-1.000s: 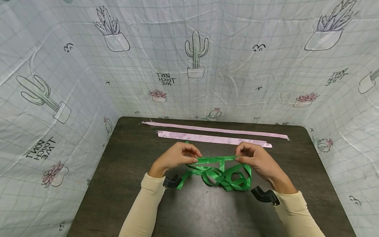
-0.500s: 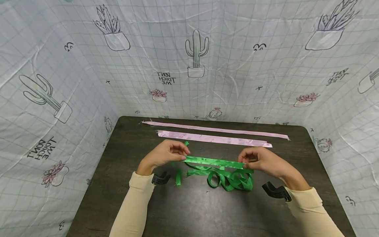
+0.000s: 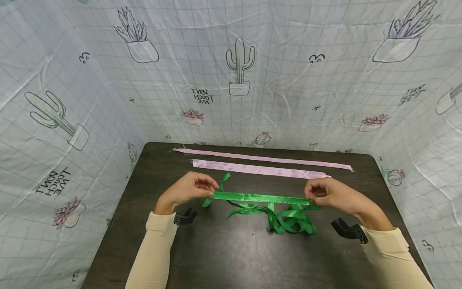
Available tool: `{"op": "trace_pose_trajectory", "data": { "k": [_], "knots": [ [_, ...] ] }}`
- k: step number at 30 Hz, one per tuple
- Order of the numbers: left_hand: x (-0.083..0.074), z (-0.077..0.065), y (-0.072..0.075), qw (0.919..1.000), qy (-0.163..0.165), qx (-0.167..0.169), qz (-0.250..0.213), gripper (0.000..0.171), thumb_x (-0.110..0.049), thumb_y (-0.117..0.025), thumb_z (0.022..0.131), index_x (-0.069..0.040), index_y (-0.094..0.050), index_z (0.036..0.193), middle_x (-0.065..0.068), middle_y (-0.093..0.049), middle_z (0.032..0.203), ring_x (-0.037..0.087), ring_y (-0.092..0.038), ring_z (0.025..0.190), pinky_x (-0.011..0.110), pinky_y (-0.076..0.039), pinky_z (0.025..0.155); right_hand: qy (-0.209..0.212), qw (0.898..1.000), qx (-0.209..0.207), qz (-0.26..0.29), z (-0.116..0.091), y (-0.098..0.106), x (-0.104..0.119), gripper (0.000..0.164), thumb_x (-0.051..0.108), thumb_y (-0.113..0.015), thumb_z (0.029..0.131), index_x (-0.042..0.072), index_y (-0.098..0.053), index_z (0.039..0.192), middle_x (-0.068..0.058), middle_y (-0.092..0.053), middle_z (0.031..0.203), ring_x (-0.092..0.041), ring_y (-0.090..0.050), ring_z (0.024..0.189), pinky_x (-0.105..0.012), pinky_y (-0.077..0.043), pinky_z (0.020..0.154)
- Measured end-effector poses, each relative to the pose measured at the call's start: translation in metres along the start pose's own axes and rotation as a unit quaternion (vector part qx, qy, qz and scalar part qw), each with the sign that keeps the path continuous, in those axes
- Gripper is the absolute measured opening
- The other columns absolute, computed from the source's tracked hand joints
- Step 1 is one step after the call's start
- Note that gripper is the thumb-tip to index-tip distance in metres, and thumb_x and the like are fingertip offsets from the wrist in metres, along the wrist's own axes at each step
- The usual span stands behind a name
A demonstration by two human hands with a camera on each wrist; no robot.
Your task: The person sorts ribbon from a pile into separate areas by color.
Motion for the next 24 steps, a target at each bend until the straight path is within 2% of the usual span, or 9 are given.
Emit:
{"op": "trace_pose_trajectory", "data": {
  "k": [7, 11, 15, 19, 24],
  "knots": [
    [0.001, -0.012, 0.017, 0.9996, -0.004, -0.025, -0.011, 0.026, -0.002, -0.075, 0.094, 0.011, -0.07, 0.117, 0.002, -0.072, 0.1, 0.011, -0.069, 0.086, 0.028, -0.061, 0.08, 0.014, 0.999, 0.032, -0.006, -0.01, 0.005, -0.004, 0.014, -0.011, -0.056, 0.098, 0.002, -0.057, 0.096, -0.008, -0.045, 0.08, -0.023, -0.039, 0.066, -0.033, -0.039, 0.055],
    [0.003, -0.018, 0.026, 0.9996, -0.002, -0.027, -0.006, 0.03, -0.003, -0.075, 0.095, 0.013, -0.069, 0.119, 0.002, -0.072, 0.1, 0.011, -0.07, 0.087, 0.028, -0.061, 0.081, 0.019, 0.999, 0.038, -0.008, -0.016, 0.01, -0.01, 0.016, -0.013, -0.056, 0.097, 0.003, -0.056, 0.095, -0.01, -0.042, 0.079, -0.024, -0.037, 0.065, -0.033, -0.038, 0.055],
    [0.007, -0.025, 0.032, 0.9997, 0.01, -0.023, 0.0, 0.031, -0.004, -0.075, 0.095, 0.013, -0.069, 0.12, 0.0, -0.073, 0.1, 0.01, -0.071, 0.086, 0.028, -0.061, 0.08, 0.008, 1.0, 0.01, -0.015, -0.025, 0.02, -0.018, 0.014, -0.012, -0.054, 0.099, 0.002, -0.057, 0.096, -0.005, -0.047, 0.083, -0.021, -0.039, 0.066, -0.033, -0.039, 0.055],
    [0.011, -0.031, 0.036, 0.9995, 0.025, -0.017, 0.0, 0.032, -0.005, -0.076, 0.095, 0.013, -0.069, 0.121, -0.001, -0.074, 0.101, 0.01, -0.07, 0.088, 0.028, -0.061, 0.081, 0.007, 0.999, -0.037, -0.035, -0.033, 0.03, -0.023, 0.016, -0.013, -0.053, 0.099, 0.002, -0.059, 0.098, 0.0, -0.054, 0.085, -0.019, -0.048, 0.067, -0.033, -0.043, 0.055],
    [0.017, -0.037, 0.04, 0.9987, 0.049, -0.009, 0.013, 0.037, -0.011, -0.078, 0.095, 0.011, -0.07, 0.124, 0.004, -0.076, 0.107, 0.014, -0.071, 0.09, 0.028, -0.06, 0.082, -0.003, 0.996, -0.073, -0.044, -0.042, 0.038, -0.028, 0.016, -0.012, -0.051, 0.101, 0.001, -0.059, 0.099, 0.001, -0.057, 0.084, -0.02, -0.055, 0.07, -0.034, -0.045, 0.057]
  ]
}}
Point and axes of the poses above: each hand's wrist, its own z-axis towards the middle knuckle, its own y-axis out of the back of the hand, x = y × z, the point moved 4 cm from there along z, towards the middle knuckle
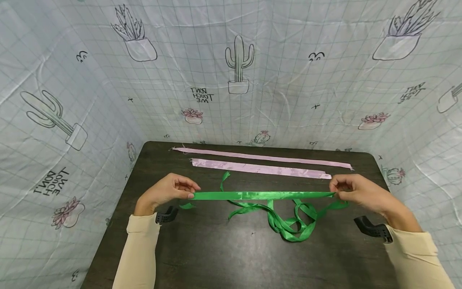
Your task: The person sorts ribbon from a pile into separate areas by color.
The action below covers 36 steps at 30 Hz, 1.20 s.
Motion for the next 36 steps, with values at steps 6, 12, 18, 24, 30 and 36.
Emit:
{"op": "trace_pose_trajectory", "data": {
  "k": [6, 12, 18, 24, 30, 36],
  "knots": [
    [0.006, -0.006, 0.01, 0.9993, 0.014, -0.029, 0.021, 0.029, -0.01, -0.077, 0.095, 0.008, -0.074, 0.117, 0.01, -0.078, 0.105, 0.013, -0.071, 0.085, 0.029, -0.06, 0.079, 0.0, 0.999, -0.051, -0.004, -0.008, 0.013, -0.005, 0.017, -0.016, -0.053, 0.098, -0.001, -0.061, 0.097, 0.004, -0.062, 0.083, -0.014, -0.059, 0.071, -0.032, -0.047, 0.058],
    [0.013, -0.009, 0.014, 0.9915, -0.016, -0.126, 0.027, 0.02, -0.01, -0.074, 0.098, 0.005, -0.074, 0.111, 0.0, -0.073, 0.092, 0.014, -0.066, 0.076, 0.028, -0.056, 0.07, -0.005, 0.995, -0.096, 0.007, -0.015, 0.02, -0.009, 0.015, -0.015, -0.053, 0.099, -0.003, -0.061, 0.1, 0.006, -0.063, 0.083, -0.014, -0.059, 0.071, -0.031, -0.049, 0.059],
    [0.012, -0.01, 0.007, 0.9764, -0.08, -0.2, 0.017, 0.016, -0.007, -0.071, 0.1, 0.005, -0.073, 0.109, -0.006, -0.066, 0.082, 0.023, -0.055, 0.068, 0.028, -0.05, 0.062, -0.012, 0.993, -0.117, 0.011, -0.018, 0.023, -0.013, 0.014, -0.014, -0.055, 0.1, -0.002, -0.062, 0.102, 0.007, -0.067, 0.086, -0.009, -0.063, 0.074, -0.027, -0.053, 0.062],
    [0.01, -0.014, 0.007, 0.9721, -0.099, -0.21, -0.029, 0.015, -0.002, -0.07, 0.099, 0.01, -0.069, 0.107, -0.008, -0.061, 0.075, 0.009, -0.049, 0.06, 0.029, -0.045, 0.056, -0.008, 0.991, -0.131, 0.004, -0.022, 0.028, -0.017, 0.017, -0.016, -0.057, 0.097, -0.001, -0.063, 0.101, 0.007, -0.068, 0.09, -0.006, -0.065, 0.076, -0.024, -0.053, 0.064],
    [0.013, -0.019, 0.012, 0.971, -0.098, -0.211, -0.054, 0.017, -0.001, -0.071, 0.098, 0.012, -0.067, 0.107, -0.008, -0.064, 0.077, 0.01, -0.048, 0.059, 0.026, -0.044, 0.055, -0.022, 0.99, -0.143, -0.006, -0.03, 0.036, -0.025, 0.02, -0.016, -0.058, 0.097, 0.003, -0.064, 0.1, 0.01, -0.068, 0.09, -0.005, -0.063, 0.076, -0.024, -0.049, 0.063],
    [0.018, -0.025, 0.018, 0.962, -0.108, -0.243, -0.062, 0.01, 0.001, -0.072, 0.096, 0.008, -0.07, 0.104, -0.009, -0.068, 0.081, 0.006, -0.05, 0.06, 0.026, -0.045, 0.055, -0.06, 0.986, -0.155, -0.019, -0.037, 0.041, -0.031, 0.018, -0.012, -0.058, 0.099, 0.004, -0.064, 0.101, 0.012, -0.068, 0.087, -0.004, -0.062, 0.076, -0.024, -0.047, 0.063]
  ]
}}
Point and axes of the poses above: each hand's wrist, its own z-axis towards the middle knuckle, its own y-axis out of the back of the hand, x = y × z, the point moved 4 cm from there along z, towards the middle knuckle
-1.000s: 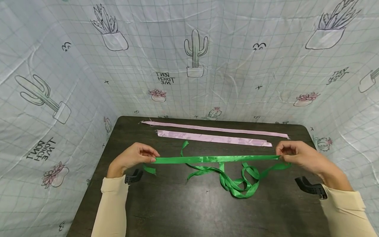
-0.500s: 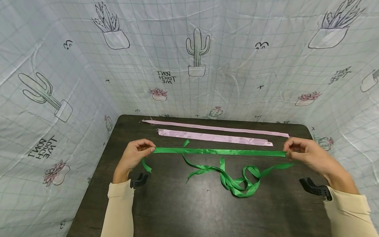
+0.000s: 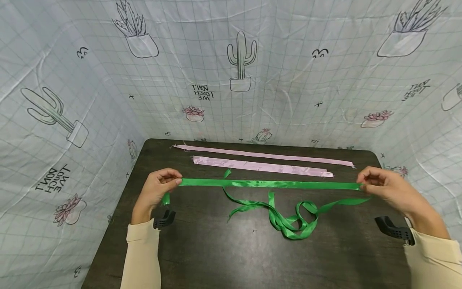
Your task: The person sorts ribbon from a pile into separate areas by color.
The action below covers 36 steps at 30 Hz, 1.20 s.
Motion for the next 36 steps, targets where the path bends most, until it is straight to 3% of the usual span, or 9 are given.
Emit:
{"op": "trace_pose_trajectory", "data": {
  "k": [2, 6, 16, 20, 23, 28, 36],
  "knots": [
    [0.001, -0.001, 0.002, 0.9997, -0.007, -0.012, -0.022, 0.006, 0.004, -0.071, 0.096, 0.001, -0.073, 0.101, -0.009, -0.069, 0.081, 0.005, -0.05, 0.06, 0.025, -0.044, 0.054, -0.008, 1.0, -0.004, -0.005, -0.002, 0.002, -0.002, 0.018, -0.012, -0.057, 0.099, 0.004, -0.065, 0.101, 0.012, -0.069, 0.086, -0.003, -0.062, 0.076, -0.023, -0.046, 0.064],
    [0.003, -0.002, 0.007, 0.9964, -0.028, -0.026, -0.076, 0.021, 0.009, -0.067, 0.096, -0.011, -0.074, 0.098, -0.008, -0.07, 0.083, 0.004, -0.051, 0.061, 0.023, -0.043, 0.055, -0.014, 1.0, -0.013, -0.004, -0.005, 0.007, -0.007, 0.021, -0.013, -0.056, 0.098, 0.006, -0.066, 0.098, 0.014, -0.068, 0.084, -0.001, -0.061, 0.076, -0.022, -0.044, 0.064],
    [0.011, -0.006, 0.018, 0.9836, -0.052, -0.034, -0.17, 0.035, 0.017, -0.058, 0.097, -0.015, -0.073, 0.098, -0.007, -0.071, 0.085, 0.005, -0.049, 0.063, 0.029, -0.033, 0.057, -0.034, 0.999, -0.033, 0.018, -0.011, 0.016, -0.022, 0.022, -0.009, -0.059, 0.1, 0.011, -0.065, 0.093, 0.014, -0.061, 0.079, -0.006, -0.055, 0.068, -0.028, -0.038, 0.06],
    [0.018, -0.006, 0.023, 0.976, -0.043, -0.063, -0.204, 0.029, 0.013, -0.063, 0.097, -0.013, -0.073, 0.096, -0.004, -0.071, 0.086, 0.004, -0.055, 0.064, 0.019, -0.043, 0.056, -0.037, 0.998, -0.034, 0.034, -0.011, 0.015, -0.028, 0.022, -0.009, -0.058, 0.101, 0.01, -0.063, 0.092, 0.01, -0.055, 0.072, -0.012, -0.052, 0.064, -0.031, -0.038, 0.06],
    [0.021, -0.006, 0.027, 0.9637, -0.041, -0.091, -0.248, 0.029, 0.016, -0.061, 0.096, -0.011, -0.074, 0.095, -0.001, -0.073, 0.088, 0.004, -0.061, 0.066, 0.014, -0.052, 0.059, -0.029, 0.998, -0.035, 0.044, -0.012, 0.016, -0.031, 0.022, -0.01, -0.057, 0.1, 0.01, -0.062, 0.091, 0.009, -0.053, 0.07, -0.014, -0.051, 0.063, -0.032, -0.036, 0.06],
    [0.025, -0.005, 0.033, 0.9375, -0.032, -0.135, -0.319, 0.035, 0.021, -0.054, 0.098, -0.008, -0.073, 0.092, 0.0, -0.073, 0.087, 0.006, -0.066, 0.069, 0.016, -0.056, 0.062, 0.004, 0.993, -0.031, 0.112, -0.014, 0.018, -0.036, 0.028, -0.018, -0.053, 0.098, 0.008, -0.062, 0.091, 0.008, -0.056, 0.072, -0.013, -0.052, 0.063, -0.031, -0.036, 0.06],
    [0.027, -0.005, 0.044, 0.9112, -0.009, -0.194, -0.363, 0.031, 0.018, -0.055, 0.099, -0.007, -0.071, 0.091, 0.002, -0.07, 0.086, 0.011, -0.066, 0.07, 0.02, -0.059, 0.066, 0.035, 0.97, -0.018, 0.241, -0.017, 0.018, -0.047, 0.036, -0.027, -0.046, 0.094, 0.003, -0.065, 0.098, 0.004, -0.063, 0.081, -0.011, -0.057, 0.067, -0.031, -0.04, 0.057]
  ]
}}
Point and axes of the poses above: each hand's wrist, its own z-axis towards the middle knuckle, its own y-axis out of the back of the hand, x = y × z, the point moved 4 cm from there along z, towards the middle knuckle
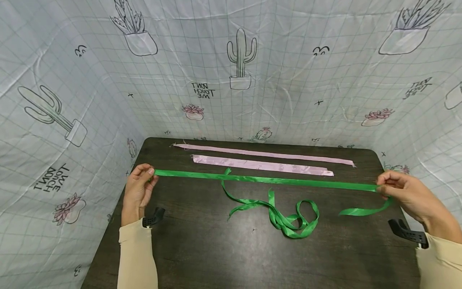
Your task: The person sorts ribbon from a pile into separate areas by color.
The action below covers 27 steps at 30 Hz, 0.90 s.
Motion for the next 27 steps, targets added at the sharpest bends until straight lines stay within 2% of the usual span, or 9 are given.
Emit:
{"op": "trace_pose_trajectory", "data": {
  "k": [2, 6, 11, 14, 20, 27],
  "knots": [
    [-0.003, 0.002, 0.002, 0.9998, 0.0, -0.01, -0.018, 0.031, 0.018, -0.054, 0.099, -0.006, -0.071, 0.091, 0.003, -0.07, 0.085, 0.011, -0.066, 0.072, 0.021, -0.059, 0.067, 0.004, 1.0, 0.007, 0.017, -0.001, 0.002, -0.001, 0.038, -0.028, -0.045, 0.094, 0.003, -0.066, 0.1, 0.003, -0.064, 0.084, -0.01, -0.058, 0.069, -0.031, -0.041, 0.056],
    [-0.01, 0.007, 0.008, 0.9986, 0.0, -0.03, -0.044, 0.029, 0.018, -0.055, 0.099, -0.005, -0.071, 0.091, 0.004, -0.071, 0.085, 0.012, -0.067, 0.072, 0.02, -0.059, 0.067, 0.007, 1.0, 0.016, 0.014, -0.002, 0.005, -0.001, 0.038, -0.028, -0.045, 0.095, 0.003, -0.065, 0.103, 0.003, -0.065, 0.084, -0.01, -0.06, 0.07, -0.031, -0.042, 0.057],
    [-0.015, 0.015, 0.017, 0.9973, 0.009, -0.048, -0.056, 0.026, 0.017, -0.056, 0.099, -0.004, -0.071, 0.091, 0.005, -0.07, 0.085, 0.013, -0.067, 0.071, 0.02, -0.059, 0.067, 0.0, 1.0, 0.01, 0.016, -0.003, 0.011, -0.007, 0.038, -0.027, -0.046, 0.095, 0.004, -0.065, 0.103, 0.003, -0.065, 0.082, -0.012, -0.06, 0.069, -0.03, -0.042, 0.056],
    [-0.016, 0.017, 0.024, 0.9966, 0.019, -0.057, -0.056, 0.027, 0.016, -0.054, 0.1, -0.004, -0.07, 0.091, 0.004, -0.068, 0.084, 0.012, -0.066, 0.07, 0.02, -0.059, 0.066, -0.008, 0.999, 0.004, 0.037, -0.003, 0.018, -0.016, 0.039, -0.029, -0.044, 0.094, 0.003, -0.065, 0.102, 0.001, -0.066, 0.083, -0.013, -0.059, 0.068, -0.031, -0.043, 0.056],
    [-0.013, 0.021, 0.035, 0.9962, 0.037, -0.073, -0.028, 0.028, 0.014, -0.054, 0.101, -0.006, -0.071, 0.09, 0.003, -0.066, 0.083, 0.012, -0.066, 0.069, 0.02, -0.058, 0.066, -0.031, 0.996, -0.008, 0.088, -0.005, 0.031, -0.036, 0.042, -0.029, -0.038, 0.094, 0.003, -0.066, 0.1, -0.002, -0.066, 0.083, -0.013, -0.061, 0.068, -0.028, -0.048, 0.055],
    [-0.006, 0.031, 0.044, 0.9929, 0.064, -0.098, -0.019, 0.025, 0.012, -0.058, 0.1, -0.006, -0.071, 0.09, 0.003, -0.066, 0.086, 0.011, -0.065, 0.071, 0.02, -0.058, 0.067, -0.062, 0.987, -0.055, 0.141, -0.009, 0.048, -0.053, 0.039, -0.019, -0.039, 0.102, 0.005, -0.069, 0.1, -0.001, -0.066, 0.09, -0.013, -0.068, 0.074, -0.024, -0.058, 0.065]
  ]
}}
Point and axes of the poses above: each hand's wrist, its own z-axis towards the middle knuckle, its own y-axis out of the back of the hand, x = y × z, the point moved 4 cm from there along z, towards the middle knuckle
